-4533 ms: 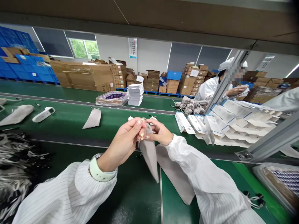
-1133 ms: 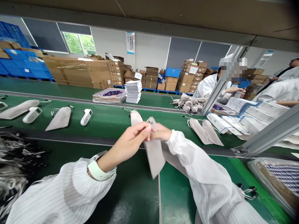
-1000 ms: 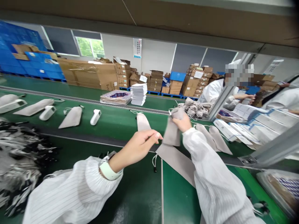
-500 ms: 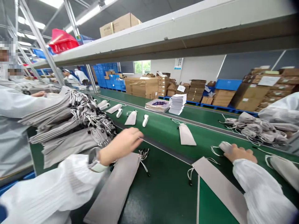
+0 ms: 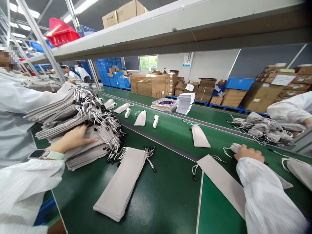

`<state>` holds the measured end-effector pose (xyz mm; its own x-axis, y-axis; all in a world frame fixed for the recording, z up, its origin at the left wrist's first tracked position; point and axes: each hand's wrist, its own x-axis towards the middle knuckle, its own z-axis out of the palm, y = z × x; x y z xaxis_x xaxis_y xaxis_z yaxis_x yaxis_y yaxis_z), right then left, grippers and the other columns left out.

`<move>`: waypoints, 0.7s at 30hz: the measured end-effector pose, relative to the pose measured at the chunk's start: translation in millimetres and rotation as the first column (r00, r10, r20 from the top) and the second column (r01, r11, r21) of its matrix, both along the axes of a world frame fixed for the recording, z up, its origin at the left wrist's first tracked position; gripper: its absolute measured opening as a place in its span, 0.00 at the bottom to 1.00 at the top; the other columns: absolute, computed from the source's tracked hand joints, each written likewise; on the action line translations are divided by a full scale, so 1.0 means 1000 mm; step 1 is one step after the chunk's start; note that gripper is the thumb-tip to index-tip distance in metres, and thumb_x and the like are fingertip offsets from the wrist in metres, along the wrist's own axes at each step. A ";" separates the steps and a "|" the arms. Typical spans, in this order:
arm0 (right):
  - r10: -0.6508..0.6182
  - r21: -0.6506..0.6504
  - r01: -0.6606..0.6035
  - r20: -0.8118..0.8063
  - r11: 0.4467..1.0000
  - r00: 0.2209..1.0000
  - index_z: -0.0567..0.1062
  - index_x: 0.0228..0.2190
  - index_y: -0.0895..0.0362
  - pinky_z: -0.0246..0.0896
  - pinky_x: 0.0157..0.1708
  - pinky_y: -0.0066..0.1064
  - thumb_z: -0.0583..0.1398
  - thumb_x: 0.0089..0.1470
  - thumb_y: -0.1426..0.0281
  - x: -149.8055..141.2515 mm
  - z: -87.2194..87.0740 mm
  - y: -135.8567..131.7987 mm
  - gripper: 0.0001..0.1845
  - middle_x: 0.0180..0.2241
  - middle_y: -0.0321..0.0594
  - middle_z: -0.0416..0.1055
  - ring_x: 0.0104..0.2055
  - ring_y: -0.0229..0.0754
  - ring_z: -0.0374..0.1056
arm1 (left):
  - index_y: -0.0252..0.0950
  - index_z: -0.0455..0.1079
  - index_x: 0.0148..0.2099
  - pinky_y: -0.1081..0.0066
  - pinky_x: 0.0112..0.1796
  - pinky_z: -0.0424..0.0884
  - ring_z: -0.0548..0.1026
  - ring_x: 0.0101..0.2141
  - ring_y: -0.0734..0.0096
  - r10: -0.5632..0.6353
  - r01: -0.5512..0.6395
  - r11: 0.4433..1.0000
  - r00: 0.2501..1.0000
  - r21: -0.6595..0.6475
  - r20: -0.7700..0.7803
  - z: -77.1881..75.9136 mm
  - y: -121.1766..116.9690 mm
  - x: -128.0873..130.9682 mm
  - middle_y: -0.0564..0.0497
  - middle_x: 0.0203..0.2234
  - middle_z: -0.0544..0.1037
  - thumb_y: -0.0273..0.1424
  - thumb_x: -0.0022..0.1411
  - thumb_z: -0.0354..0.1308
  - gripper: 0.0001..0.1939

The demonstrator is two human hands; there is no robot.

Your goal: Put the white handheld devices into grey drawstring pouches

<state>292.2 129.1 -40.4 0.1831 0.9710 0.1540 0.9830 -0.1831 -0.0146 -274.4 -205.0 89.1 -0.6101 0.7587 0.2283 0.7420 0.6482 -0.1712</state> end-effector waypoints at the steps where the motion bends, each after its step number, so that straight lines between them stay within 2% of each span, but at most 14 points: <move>1: 0.008 -0.008 -0.008 -0.011 1.000 1.000 0.65 0.36 0.55 0.50 0.30 0.45 0.55 0.37 0.65 0.002 0.000 -0.001 0.19 0.40 0.60 0.60 0.45 0.61 0.57 | 0.31 0.58 0.38 0.73 0.33 0.60 0.67 0.37 0.58 -0.031 0.031 0.999 0.999 -0.010 0.015 0.001 -0.001 0.005 0.43 0.36 0.69 0.49 0.49 0.49 0.25; 4: -0.005 -0.012 0.004 -0.046 1.000 0.999 0.65 0.36 0.56 0.48 0.30 0.49 0.54 0.39 0.63 0.004 0.004 -0.005 0.18 0.40 0.61 0.60 0.44 0.64 0.56 | 0.35 0.57 0.32 0.75 0.29 0.58 0.68 0.32 0.63 -0.135 0.139 0.987 0.989 -0.076 0.060 0.011 -0.014 0.030 0.50 0.29 0.69 0.49 0.50 0.48 0.20; 7: -0.067 0.113 0.070 -0.028 0.991 0.997 0.66 0.38 0.61 0.39 0.38 0.57 0.53 0.42 0.62 -0.010 0.024 -0.012 0.21 0.45 0.67 0.55 0.47 0.69 0.50 | 0.37 0.55 0.28 0.76 0.24 0.54 0.68 0.28 0.66 -0.158 0.155 0.980 0.987 -0.124 -0.012 0.024 -0.034 0.073 0.53 0.24 0.67 0.44 0.54 0.45 0.15; 10: 0.127 0.171 -0.099 -0.163 0.980 0.979 0.63 0.43 0.63 0.39 0.42 0.57 0.54 0.42 0.59 -0.044 0.063 -0.034 0.28 0.47 0.66 0.53 0.50 0.69 0.47 | 0.39 0.56 0.31 0.74 0.20 0.48 0.68 0.30 0.65 -0.116 0.113 0.993 0.944 -0.026 -0.309 0.038 -0.043 0.131 0.51 0.27 0.67 0.37 0.57 0.42 0.08; 11: 0.236 0.111 -0.211 -0.311 0.971 0.921 0.62 0.44 0.62 0.43 0.41 0.55 0.54 0.42 0.57 -0.058 0.079 -0.047 0.29 0.46 0.63 0.57 0.48 0.65 0.52 | 0.38 0.58 0.33 0.72 0.21 0.48 0.67 0.32 0.62 -0.089 0.122 0.991 0.899 0.050 -0.428 0.042 -0.040 0.151 0.49 0.28 0.67 0.35 0.57 0.42 0.08; 12: 0.335 0.033 -0.368 -0.494 0.929 0.802 0.63 0.43 0.61 0.48 0.42 0.51 0.53 0.42 0.55 -0.073 0.094 -0.063 0.29 0.42 0.58 0.62 0.46 0.60 0.57 | 0.38 0.59 0.35 0.71 0.21 0.50 0.66 0.33 0.60 -0.068 0.152 0.980 0.857 0.125 -0.511 0.045 -0.035 0.170 0.47 0.29 0.67 0.35 0.57 0.42 0.09; 13: 0.407 -0.039 -0.583 -0.678 0.811 0.612 0.64 0.43 0.58 0.52 0.42 0.46 0.51 0.43 0.52 -0.088 0.107 -0.080 0.29 0.41 0.54 0.65 0.44 0.54 0.60 | 0.37 0.60 0.38 0.70 0.22 0.51 0.65 0.32 0.59 -0.042 0.195 0.957 0.822 0.212 -0.568 0.046 -0.028 0.188 0.45 0.31 0.67 0.35 0.57 0.42 0.10; 14: 0.355 -0.093 -0.776 -0.851 0.624 0.387 0.63 0.44 0.56 0.55 0.41 0.43 0.47 0.45 0.48 -0.102 0.119 -0.099 0.31 0.40 0.50 0.66 0.43 0.50 0.62 | 0.36 0.60 0.42 0.68 0.24 0.53 0.65 0.32 0.59 -0.076 0.266 0.931 0.811 0.250 -0.580 0.046 -0.018 0.205 0.43 0.35 0.67 0.33 0.57 0.42 0.12; 15: 0.212 -0.104 -0.906 -0.955 0.411 0.205 0.61 0.46 0.55 0.58 0.39 0.42 0.42 0.45 0.45 -0.114 0.128 -0.117 0.35 0.41 0.49 0.66 0.42 0.49 0.63 | 0.36 0.60 0.44 0.67 0.26 0.55 0.65 0.33 0.57 -0.139 0.356 0.892 0.801 0.277 -0.582 0.042 -0.007 0.221 0.41 0.39 0.66 0.30 0.57 0.41 0.13; 16: 0.070 -0.060 -0.961 -0.994 0.269 0.081 0.60 0.47 0.55 0.60 0.36 0.42 0.37 0.43 0.42 -0.125 0.133 -0.133 0.40 0.41 0.49 0.66 0.40 0.48 0.65 | 0.36 0.60 0.47 0.65 0.28 0.56 0.65 0.35 0.56 -0.247 0.469 0.839 0.782 0.278 -0.572 0.036 0.003 0.238 0.40 0.41 0.66 0.27 0.57 0.41 0.15; 17: -0.030 0.003 -0.976 -1.000 0.220 -0.009 0.58 0.48 0.54 0.61 0.33 0.42 0.35 0.41 0.40 -0.133 0.135 -0.146 0.43 0.40 0.50 0.67 0.39 0.48 0.66 | 0.37 0.59 0.49 0.64 0.30 0.58 0.65 0.37 0.56 -0.375 0.568 0.784 0.755 0.250 -0.538 0.028 0.014 0.254 0.40 0.44 0.65 0.25 0.57 0.41 0.17; 18: -0.087 0.046 -0.974 -0.994 0.221 -0.066 0.57 0.48 0.55 0.62 0.31 0.41 0.35 0.41 0.40 -0.140 0.132 -0.155 0.43 0.40 0.50 0.67 0.38 0.48 0.66 | 0.38 0.56 0.52 0.64 0.32 0.59 0.66 0.38 0.57 -0.470 0.624 0.751 0.734 0.215 -0.489 0.018 0.023 0.270 0.42 0.45 0.65 0.24 0.56 0.41 0.20; 20: -0.034 0.087 -0.941 -0.994 0.327 -0.103 0.59 0.46 0.55 0.62 0.34 0.39 0.47 0.41 0.44 -0.145 0.117 -0.157 0.36 0.40 0.47 0.67 0.39 0.47 0.65 | 0.35 0.52 0.55 0.63 0.31 0.61 0.66 0.39 0.57 -0.628 0.714 0.689 0.673 0.123 -0.390 -0.005 0.035 0.297 0.38 0.46 0.65 0.22 0.56 0.41 0.23; 21: 0.027 0.075 -0.929 -0.997 0.363 -0.070 0.61 0.43 0.56 0.61 0.36 0.37 0.55 0.40 0.49 -0.145 0.106 -0.152 0.32 0.39 0.46 0.68 0.40 0.47 0.65 | 0.32 0.53 0.55 0.63 0.31 0.62 0.66 0.39 0.56 -0.696 0.749 0.659 0.644 0.075 -0.317 -0.015 0.038 0.307 0.36 0.46 0.65 0.23 0.55 0.42 0.23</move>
